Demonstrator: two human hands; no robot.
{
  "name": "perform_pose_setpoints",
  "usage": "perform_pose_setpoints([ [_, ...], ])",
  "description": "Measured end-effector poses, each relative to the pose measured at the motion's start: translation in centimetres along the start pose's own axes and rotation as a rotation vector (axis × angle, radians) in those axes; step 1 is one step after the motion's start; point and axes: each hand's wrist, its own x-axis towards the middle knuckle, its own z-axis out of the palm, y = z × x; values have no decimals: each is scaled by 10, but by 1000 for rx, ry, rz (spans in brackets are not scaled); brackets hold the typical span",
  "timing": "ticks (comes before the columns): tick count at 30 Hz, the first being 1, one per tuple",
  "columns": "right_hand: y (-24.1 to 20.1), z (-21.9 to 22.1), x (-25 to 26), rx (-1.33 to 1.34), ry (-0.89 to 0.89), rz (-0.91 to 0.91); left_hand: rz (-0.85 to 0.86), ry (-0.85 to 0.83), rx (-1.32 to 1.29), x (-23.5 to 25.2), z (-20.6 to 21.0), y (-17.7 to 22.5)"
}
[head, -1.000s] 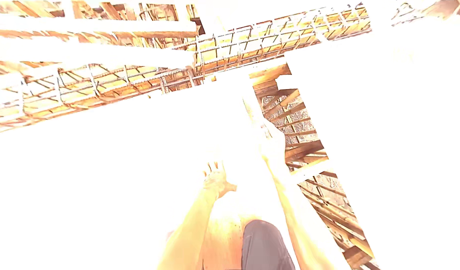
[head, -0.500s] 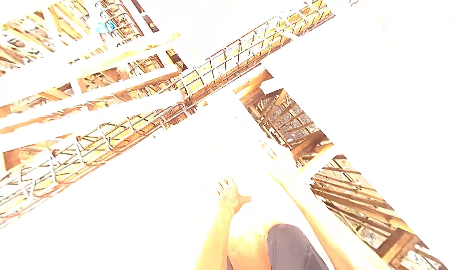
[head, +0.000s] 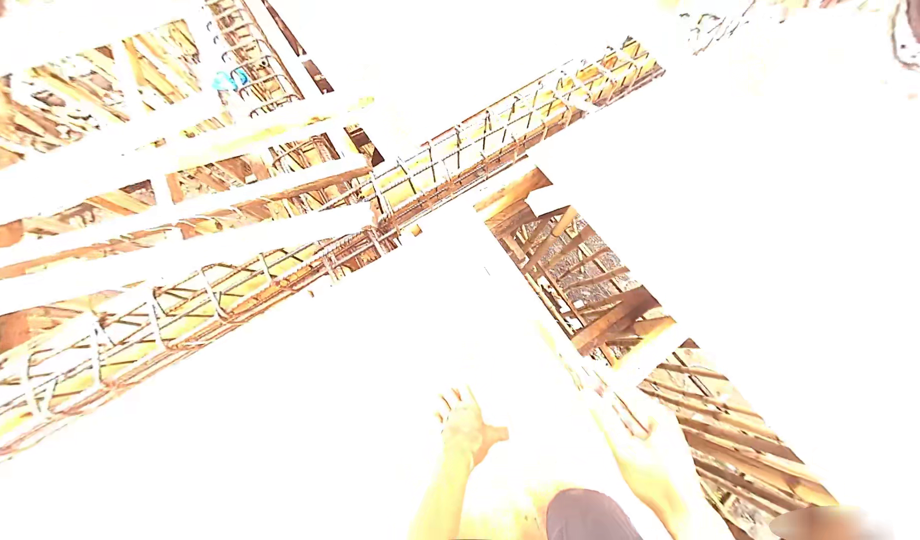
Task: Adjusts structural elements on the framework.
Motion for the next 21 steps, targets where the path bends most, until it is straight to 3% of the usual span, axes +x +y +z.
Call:
perform_pose_setpoints([
  [2, -5, 26, 31, -97, -29, 48, -7, 10, 1, 4, -1, -1],
  [4, -17, 66, 86, -158, -164, 233, -11, 25, -16, 0, 4, -5],
  [6, -21, 80, 115, -163, -169, 260, 5, 50, -30, 1, -3, -3],
  [11, 8, -1, 3, -37, -52, 19, 4, 17, -22, -2, 5, 0],
  [14, -2, 41, 42, -137, -50, 68, -17, 13, -27, -1, 1, -2],
  [17, -21, 90, 108, -193, -142, 289, -6, 29, -51, -5, -2, -2],
  [18, -20, 84, 109, -208, -146, 257, 3, 34, -64, -5, -6, 0],
  [21, 7, 23, 32, -123, -70, 0, 7, -18, -73, -11, -1, -1],
])
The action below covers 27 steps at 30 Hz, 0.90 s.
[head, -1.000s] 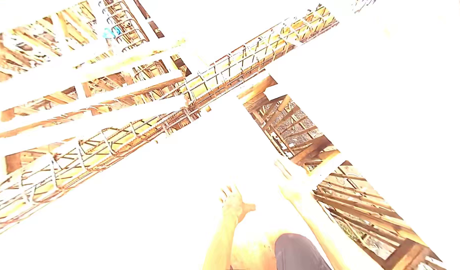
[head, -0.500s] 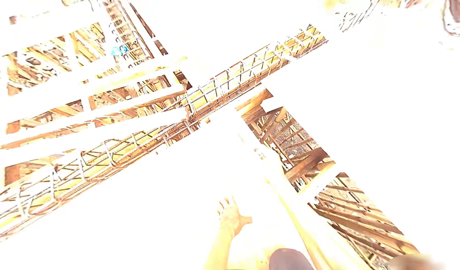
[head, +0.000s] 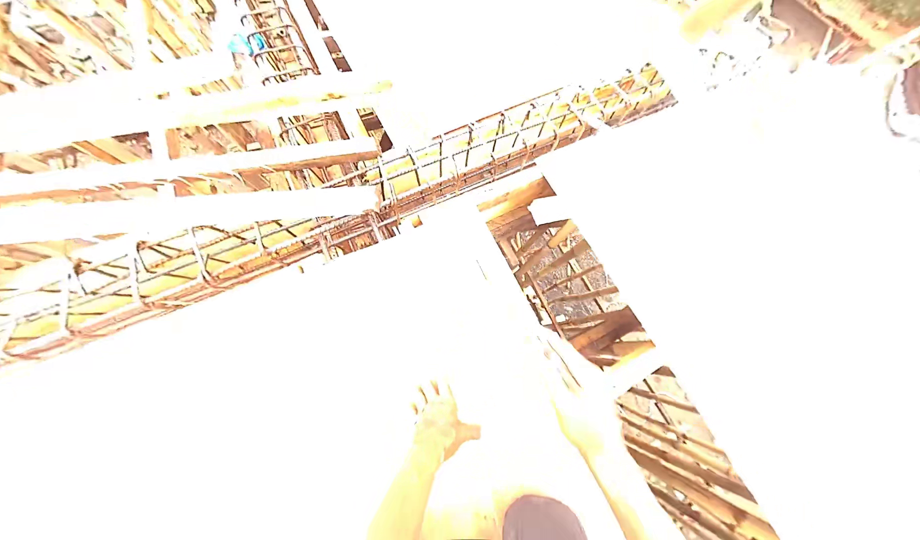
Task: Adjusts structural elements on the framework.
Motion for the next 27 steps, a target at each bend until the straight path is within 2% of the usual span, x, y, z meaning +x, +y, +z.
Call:
perform_pose_setpoints([
  [2, 4, -26, -34, 74, 31, -51, -1, -5, -11, 4, 3, 1],
  [3, 4, -19, -28, 68, 41, -59, -3, -3, -12, 6, 1, 1],
  [5, -7, 20, 16, 44, 25, 4, -5, -3, -20, 4, 3, -4],
  [6, -18, 36, 41, 33, -16, 111, -1, -3, -30, 1, 5, -5],
  [8, -33, 45, 74, 32, -43, 230, 15, 22, -40, 4, -2, -2],
  [10, -23, 22, 37, 46, -68, 180, 13, 4, -34, -3, 4, -3],
  [13, 0, -24, -33, 132, 19, -20, 10, -5, -11, 2, 0, -1],
  [14, 5, -24, -39, 164, 57, -52, 3, -8, -12, 4, 2, -1],
  [16, -1, 4, -9, 89, 68, -55, -8, -7, -16, 7, 2, -2],
  [17, -13, 22, 15, 30, 35, 19, -7, -3, -19, 6, 4, -3],
  [18, -35, 30, 37, -30, -56, 171, -5, 4, -27, 5, 6, -1],
  [19, -59, 29, 56, -56, -164, 312, -4, 16, -27, 5, 3, 0],
  [20, -71, 24, 64, -52, -229, 370, -12, 32, -22, 5, -1, 0],
  [24, -3, -12, -29, 24, 17, -5, -48, 67, -54, -2, 5, 11],
  [26, -3, -24, -47, 42, 35, -2, -83, 66, -118, 2, 11, 21],
  [27, -10, -15, -31, 17, 39, 24, -89, 69, -131, 8, 9, 24],
])
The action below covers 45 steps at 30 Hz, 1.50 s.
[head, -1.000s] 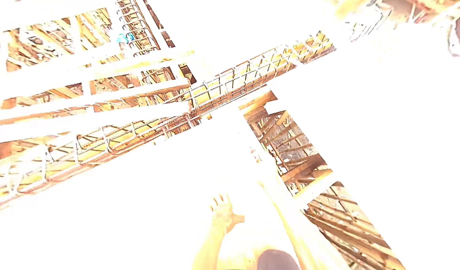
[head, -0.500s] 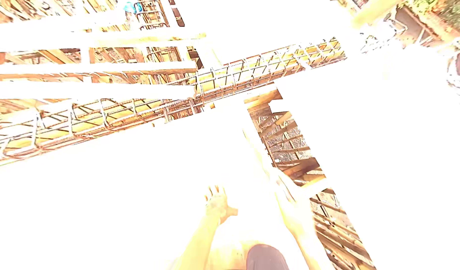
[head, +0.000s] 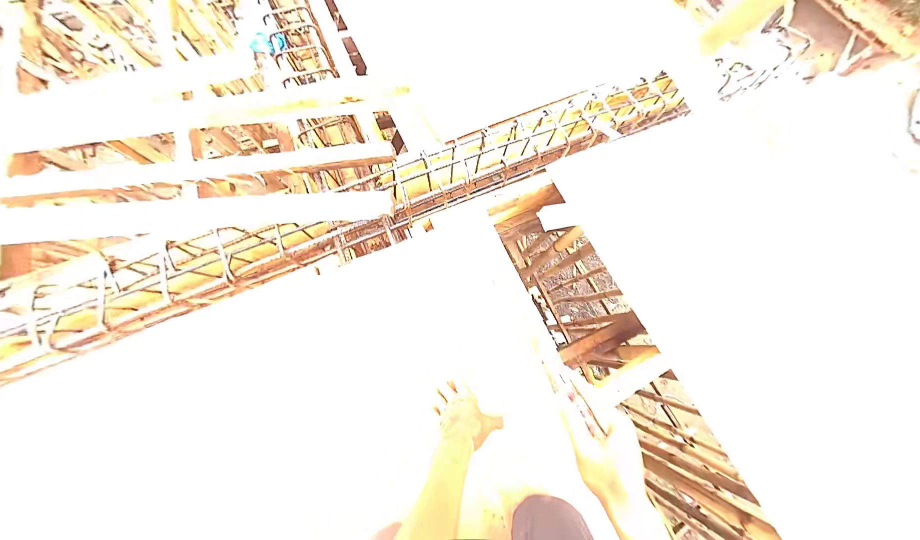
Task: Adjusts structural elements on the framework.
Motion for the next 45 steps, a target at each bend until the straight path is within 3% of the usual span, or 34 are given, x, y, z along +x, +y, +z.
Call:
perform_pose_setpoints([
  [3, -26, 52, 81, -145, -138, 227, -11, -21, 5, -1, 6, -1],
  [5, -26, 66, 107, -154, -199, 247, -19, 15, 2, 1, 3, -2],
  [8, 12, 30, 48, -52, -88, 75, -9, -3, 35, 0, 3, 0],
  [11, 15, -6, -8, 38, -19, -20, -24, -19, 44, 0, 5, 1],
  [14, 6, 41, 51, -9, 3, -5, -30, -13, 55, 5, 3, 0],
  [16, -14, 65, 98, -23, -111, 218, -21, -7, 68, 5, 2, -1],
  [17, -16, 66, 107, -43, -140, 244, -16, -1, 59, 6, -1, 1],
  [21, 17, 4, 22, 32, -56, 14, 4, -11, 48, 5, -6, 5],
  [23, 19, -18, -19, 38, -26, -18, -13, -45, 52, 0, 1, 2],
  [26, 11, 37, 31, -50, 12, -34, -18, -24, 47, 1, -4, 1],
  [29, -18, 68, 88, -47, -92, 202, 9, -10, 12, 0, -11, 4],
  [33, 22, -1, 1, 89, -43, -47, -7, -49, 15, -6, -9, 5],
  [35, 28, -22, -27, 108, 24, -88, -18, -55, 29, -4, -9, 7],
  [38, 16, 26, 26, -19, 17, -100, -25, -49, 23, -3, -9, 5],
  [41, -10, 52, 79, -23, -131, 70, -10, -13, 26, 1, -7, 5],
  [43, -4, 30, 55, -13, -167, 74, -9, -9, 28, -3, -3, 1],
  [45, 17, -6, 10, 5, -79, -35, -13, -13, 29, 1, -4, 5],
])
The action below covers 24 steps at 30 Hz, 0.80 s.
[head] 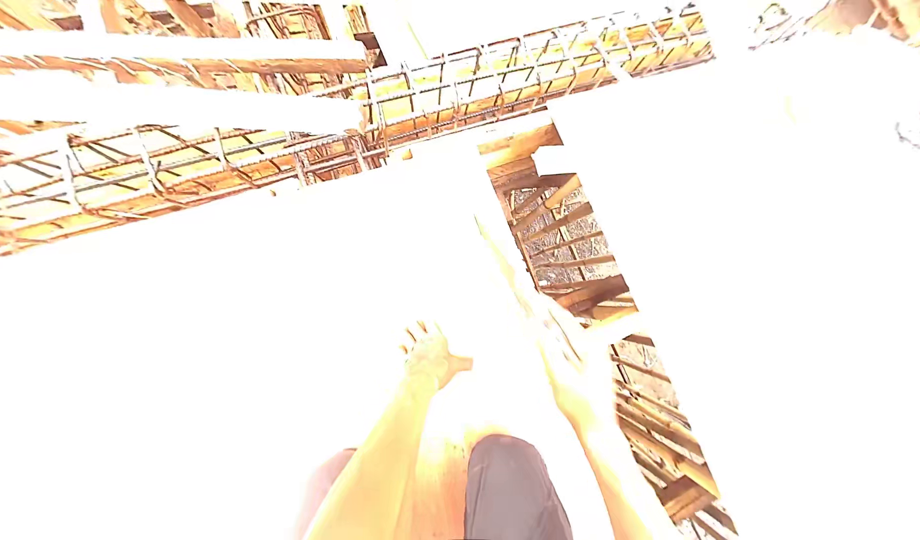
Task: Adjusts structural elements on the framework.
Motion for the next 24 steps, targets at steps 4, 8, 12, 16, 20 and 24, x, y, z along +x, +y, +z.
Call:
perform_pose_setpoints([
  [4, 7, -3, -23, -12, 110, -79, -13, -18, 1, 1, -6, 0],
  [8, -5, 51, 64, 56, 10, 28, 2, 21, 21, -1, -2, -2],
  [12, 0, 7, 11, -23, -60, 51, 9, 35, 41, 2, 2, -2],
  [16, 13, -9, -32, 8, 89, -77, -18, 6, 42, 5, -1, -1],
  [20, -11, 44, 45, -50, -51, 90, 2, 22, 28, 0, 1, -2],
  [24, -4, 7, 9, -73, -53, 92, 3, 47, 50, -2, 0, 0],
])
